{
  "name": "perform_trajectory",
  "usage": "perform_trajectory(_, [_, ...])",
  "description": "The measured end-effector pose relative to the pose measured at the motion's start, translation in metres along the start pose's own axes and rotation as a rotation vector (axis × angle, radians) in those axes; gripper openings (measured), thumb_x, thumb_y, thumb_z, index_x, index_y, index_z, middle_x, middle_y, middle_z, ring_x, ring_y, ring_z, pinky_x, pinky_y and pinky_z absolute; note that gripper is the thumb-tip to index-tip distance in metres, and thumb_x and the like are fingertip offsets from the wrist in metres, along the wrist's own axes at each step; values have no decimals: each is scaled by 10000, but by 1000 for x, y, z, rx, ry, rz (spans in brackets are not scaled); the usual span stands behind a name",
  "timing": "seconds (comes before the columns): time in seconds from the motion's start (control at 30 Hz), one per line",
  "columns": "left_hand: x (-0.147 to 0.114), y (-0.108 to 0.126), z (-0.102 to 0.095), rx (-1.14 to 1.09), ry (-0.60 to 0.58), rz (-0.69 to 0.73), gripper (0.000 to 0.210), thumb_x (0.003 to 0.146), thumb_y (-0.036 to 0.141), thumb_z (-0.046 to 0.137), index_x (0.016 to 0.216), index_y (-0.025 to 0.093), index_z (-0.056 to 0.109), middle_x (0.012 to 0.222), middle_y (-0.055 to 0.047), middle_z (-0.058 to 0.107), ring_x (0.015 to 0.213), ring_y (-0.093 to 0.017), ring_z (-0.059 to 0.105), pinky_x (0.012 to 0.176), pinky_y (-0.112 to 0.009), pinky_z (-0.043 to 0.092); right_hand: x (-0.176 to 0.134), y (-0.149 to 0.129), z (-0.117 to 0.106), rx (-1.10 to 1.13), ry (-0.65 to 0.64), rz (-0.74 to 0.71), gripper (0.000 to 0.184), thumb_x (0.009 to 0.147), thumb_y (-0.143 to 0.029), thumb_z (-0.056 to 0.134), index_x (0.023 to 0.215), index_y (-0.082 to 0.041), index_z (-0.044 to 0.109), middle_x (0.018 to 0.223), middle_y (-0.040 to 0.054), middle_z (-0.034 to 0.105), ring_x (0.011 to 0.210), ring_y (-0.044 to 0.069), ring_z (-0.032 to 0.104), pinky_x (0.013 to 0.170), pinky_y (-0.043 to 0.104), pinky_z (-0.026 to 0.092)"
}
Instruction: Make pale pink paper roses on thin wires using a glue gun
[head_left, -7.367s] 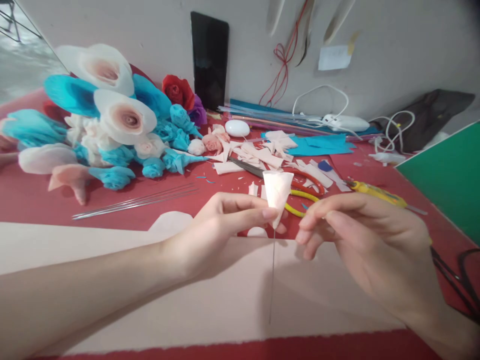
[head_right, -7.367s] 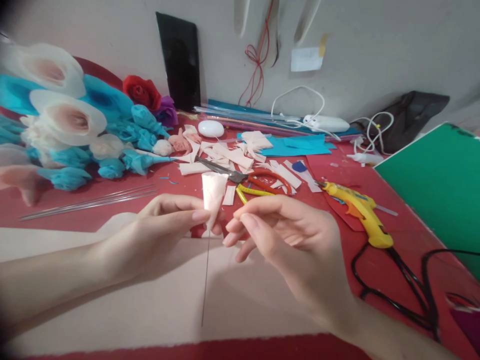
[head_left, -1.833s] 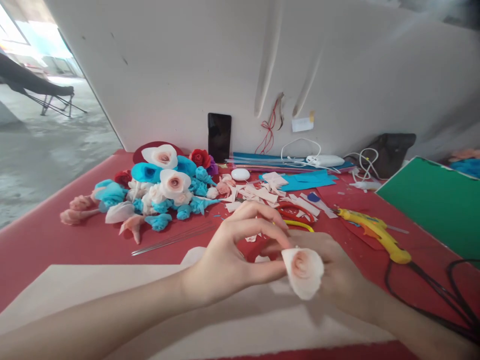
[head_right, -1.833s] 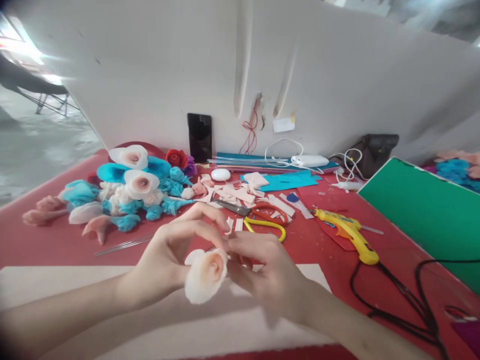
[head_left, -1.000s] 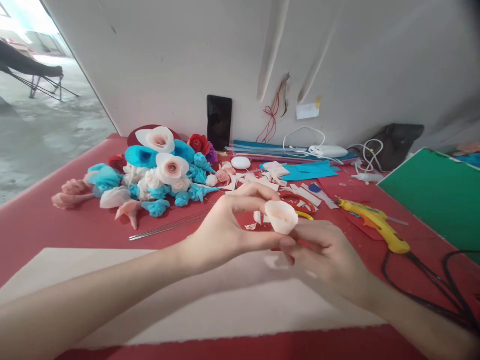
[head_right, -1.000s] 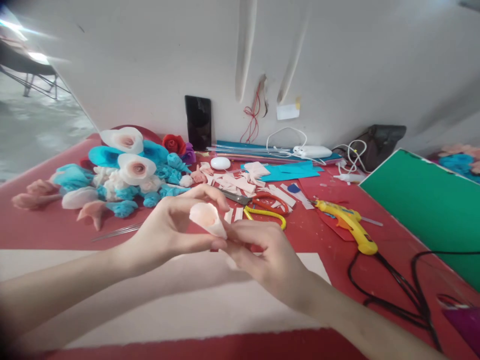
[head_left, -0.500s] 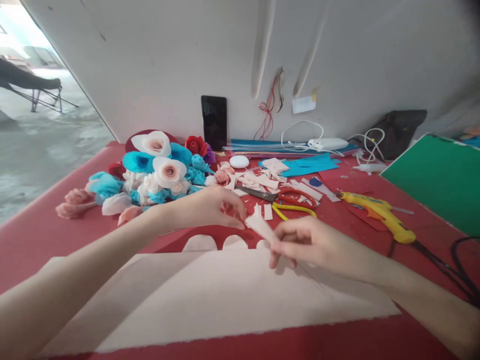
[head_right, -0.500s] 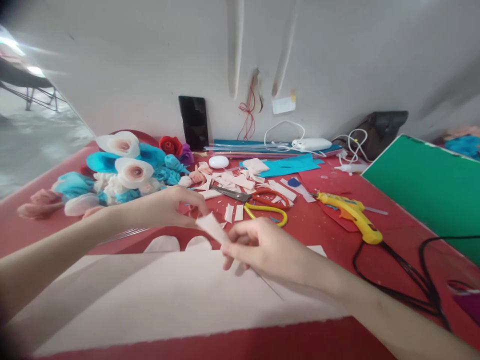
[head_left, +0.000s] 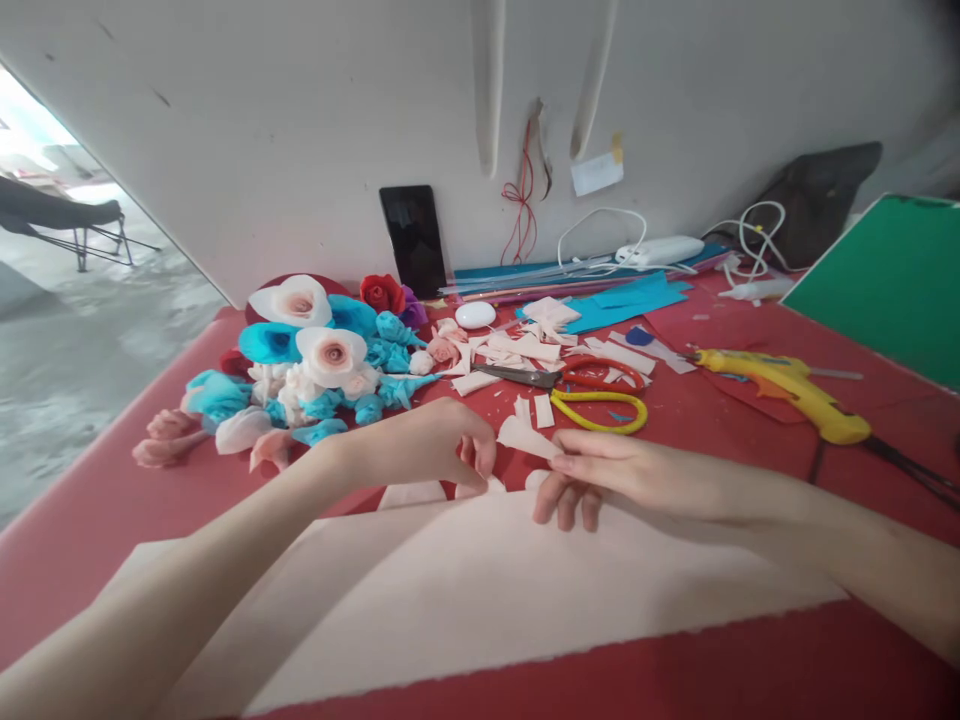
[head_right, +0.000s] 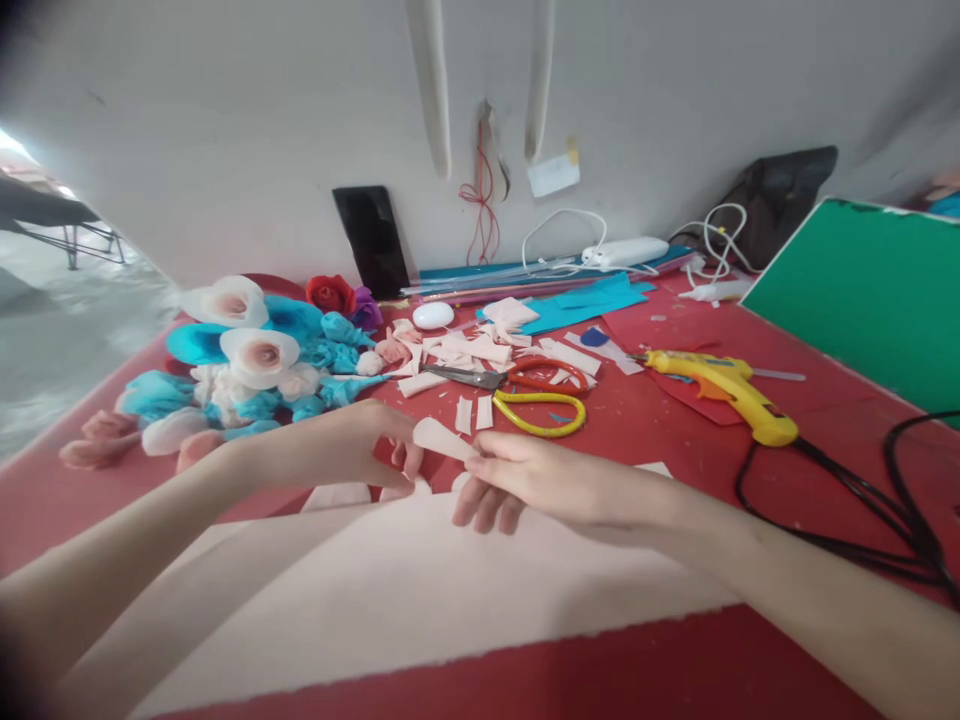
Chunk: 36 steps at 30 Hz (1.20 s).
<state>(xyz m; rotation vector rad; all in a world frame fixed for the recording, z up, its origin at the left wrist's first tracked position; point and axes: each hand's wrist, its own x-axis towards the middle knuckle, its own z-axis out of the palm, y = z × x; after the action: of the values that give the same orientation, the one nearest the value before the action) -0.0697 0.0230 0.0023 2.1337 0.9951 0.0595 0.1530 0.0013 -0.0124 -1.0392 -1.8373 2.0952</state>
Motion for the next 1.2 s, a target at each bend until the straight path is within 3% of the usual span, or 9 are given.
perform_trajectory(0.33, [1,-5,-2,41,33,41,105,738,209,616,721,176,715,653,2,683,577,-119,577,569,-211,414,0,0,0,11,13,17,373,968,-346,327,941,-101,607,974,106,630,791,130,575,715,257,449])
perform_trajectory(0.6, [0,-3,-5,59,-11,26,104,740,220,621,709,181,713,741,-2,686,683,-135,609,629,-213,439,0,-3,-2,22,-13,37,381,980,-321,299,962,-73,587,1005,121,617,797,129,563,734,279,441])
perform_trajectory(0.93, [0,3,-2,115,-35,14,74,724,145,612,693,174,673,751,9,655,703,-125,582,610,-197,418,-1,-1,0,34,-8,35,376,972,-365,328,964,-81,575,1001,108,616,808,126,561,742,273,437])
perform_trajectory(1.2, [-1,9,-3,135,-28,-10,86,750,142,588,744,183,664,682,31,655,607,-106,586,534,-184,411,-1,-2,-1,35,5,50,388,966,-390,332,977,-83,569,999,107,620,813,128,561,744,274,441])
